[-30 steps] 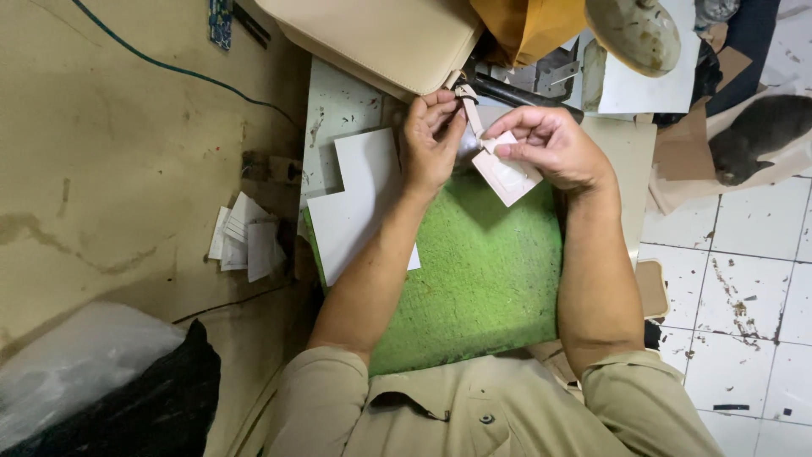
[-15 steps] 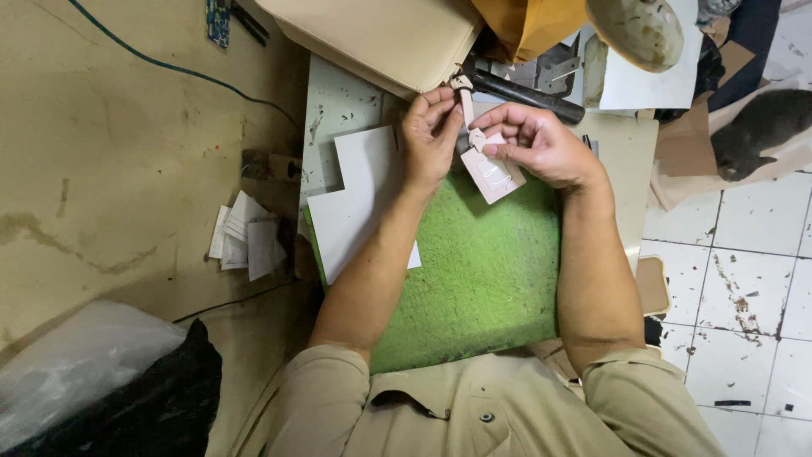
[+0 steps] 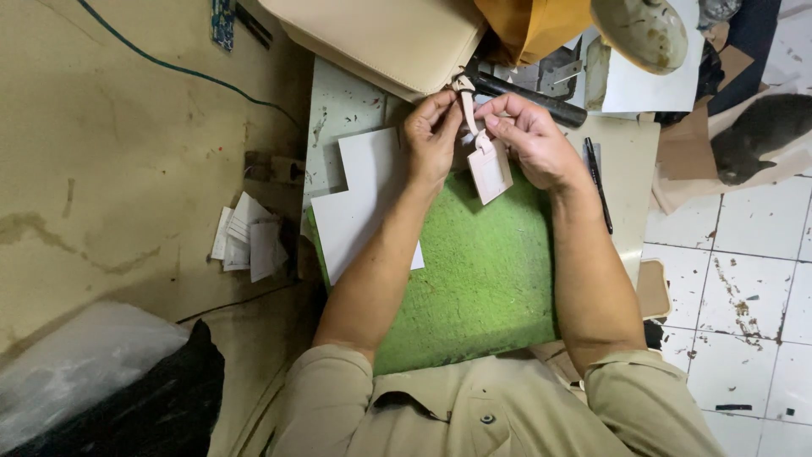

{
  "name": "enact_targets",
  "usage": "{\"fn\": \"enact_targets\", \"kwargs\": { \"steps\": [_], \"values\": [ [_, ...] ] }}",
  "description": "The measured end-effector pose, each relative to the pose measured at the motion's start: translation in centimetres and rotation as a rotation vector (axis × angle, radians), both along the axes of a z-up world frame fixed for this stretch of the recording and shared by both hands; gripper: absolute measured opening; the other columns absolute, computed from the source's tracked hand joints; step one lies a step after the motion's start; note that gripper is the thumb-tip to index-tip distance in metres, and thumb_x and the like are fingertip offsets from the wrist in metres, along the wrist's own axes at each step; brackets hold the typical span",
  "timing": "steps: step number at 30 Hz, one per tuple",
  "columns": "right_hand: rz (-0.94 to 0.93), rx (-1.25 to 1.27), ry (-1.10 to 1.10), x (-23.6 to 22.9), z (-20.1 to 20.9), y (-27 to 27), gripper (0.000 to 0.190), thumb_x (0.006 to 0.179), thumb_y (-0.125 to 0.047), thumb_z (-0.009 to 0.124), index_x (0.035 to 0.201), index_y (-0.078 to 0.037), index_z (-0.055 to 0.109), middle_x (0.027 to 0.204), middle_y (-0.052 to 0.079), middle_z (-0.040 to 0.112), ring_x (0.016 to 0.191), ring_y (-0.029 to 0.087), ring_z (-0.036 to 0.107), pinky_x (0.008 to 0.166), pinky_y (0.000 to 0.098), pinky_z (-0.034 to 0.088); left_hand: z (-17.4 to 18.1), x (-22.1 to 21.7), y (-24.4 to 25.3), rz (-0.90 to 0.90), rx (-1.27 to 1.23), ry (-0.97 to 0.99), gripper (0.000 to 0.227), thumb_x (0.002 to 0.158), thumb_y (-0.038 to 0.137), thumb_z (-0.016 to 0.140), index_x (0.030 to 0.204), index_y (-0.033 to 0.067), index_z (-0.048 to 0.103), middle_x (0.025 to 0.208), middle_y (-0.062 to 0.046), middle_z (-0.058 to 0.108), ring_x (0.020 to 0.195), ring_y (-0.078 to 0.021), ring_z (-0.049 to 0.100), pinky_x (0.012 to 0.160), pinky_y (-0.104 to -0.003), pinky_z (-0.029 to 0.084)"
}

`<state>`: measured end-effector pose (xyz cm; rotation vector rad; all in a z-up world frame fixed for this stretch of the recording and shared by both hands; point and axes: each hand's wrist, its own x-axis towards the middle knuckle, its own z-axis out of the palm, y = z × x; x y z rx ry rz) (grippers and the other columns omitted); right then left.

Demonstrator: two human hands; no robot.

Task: Assembling a leather ID holder by inserting a card into a leather frame

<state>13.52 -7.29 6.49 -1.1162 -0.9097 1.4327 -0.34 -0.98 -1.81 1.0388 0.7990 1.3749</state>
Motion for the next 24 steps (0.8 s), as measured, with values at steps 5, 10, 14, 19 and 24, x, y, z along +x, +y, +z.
{"fn": "enact_targets", "kwargs": {
  "steps": [5, 10, 14, 19, 24],
  "values": [
    [-0.198, 0.076, -0.194, -0.7, -1.6, 1.2, 0.009, 0.103, -0.007, 0.069, 0.11, -0.003, 0.068, 0.074, 0.002, 0.063, 0.056, 0.003, 0.054, 0.048, 0.0167, 0.048, 2.7, -0.7, -0.8, -0.045, 0.044, 0.071, 0.009, 0.094, 0.008, 0.074, 0.103, 0.0083, 0.076, 0.084, -0.004, 0.076, 0.083, -0.0054, 0.067, 0.079, -0.027, 0.059],
    [-0.302, 0.135, -0.24, -1.5, 0.5, 1.4, 0.013, 0.099, -0.005, 0.076, 0.111, 0.0, 0.073, 0.079, 0.005, 0.063, 0.061, 0.007, 0.059, 0.054, 0.0248, 0.059, 2.5, -0.7, -0.8, -0.103, 0.066, 0.11, 0.009, 0.089, 0.006, 0.076, 0.097, 0.0111, 0.077, 0.077, 0.002, 0.072, 0.078, -0.0018, 0.063, 0.074, -0.023, 0.057],
    [-0.283, 0.092, -0.196, -1.1, -1.0, 2.0, 0.01, 0.096, -0.002, 0.075, 0.106, 0.0, 0.073, 0.075, 0.005, 0.066, 0.062, 0.007, 0.063, 0.053, 0.0222, 0.059, 1.6, -0.9, -0.7, -0.17, 0.026, 0.113, 0.007, 0.09, 0.006, 0.075, 0.096, 0.0073, 0.076, 0.075, -0.001, 0.068, 0.074, -0.0046, 0.061, 0.068, -0.023, 0.054],
    [-0.133, 0.048, -0.168, -0.1, -0.8, 1.9, 0.007, 0.102, -0.007, 0.069, 0.108, -0.008, 0.07, 0.089, 0.001, 0.07, 0.067, 0.004, 0.058, 0.056, 0.0162, 0.046, 2.3, -1.1, -0.6, -0.208, -0.085, -0.02, 0.003, 0.095, 0.008, 0.07, 0.096, 0.0073, 0.073, 0.084, 0.0, 0.072, 0.074, -0.0065, 0.062, 0.065, -0.021, 0.053],
    [-0.1, 0.081, -0.24, -0.2, -1.0, 1.8, 0.007, 0.104, -0.009, 0.066, 0.111, -0.007, 0.066, 0.095, 0.001, 0.068, 0.075, 0.005, 0.058, 0.063, 0.017, 0.047, 4.9, -1.0, -1.5, -0.175, 0.032, 0.018, 0.011, 0.091, 0.01, 0.078, 0.097, 0.0039, 0.071, 0.098, -0.012, 0.079, 0.085, -0.0106, 0.074, 0.075, -0.021, 0.06]
  ]
}}
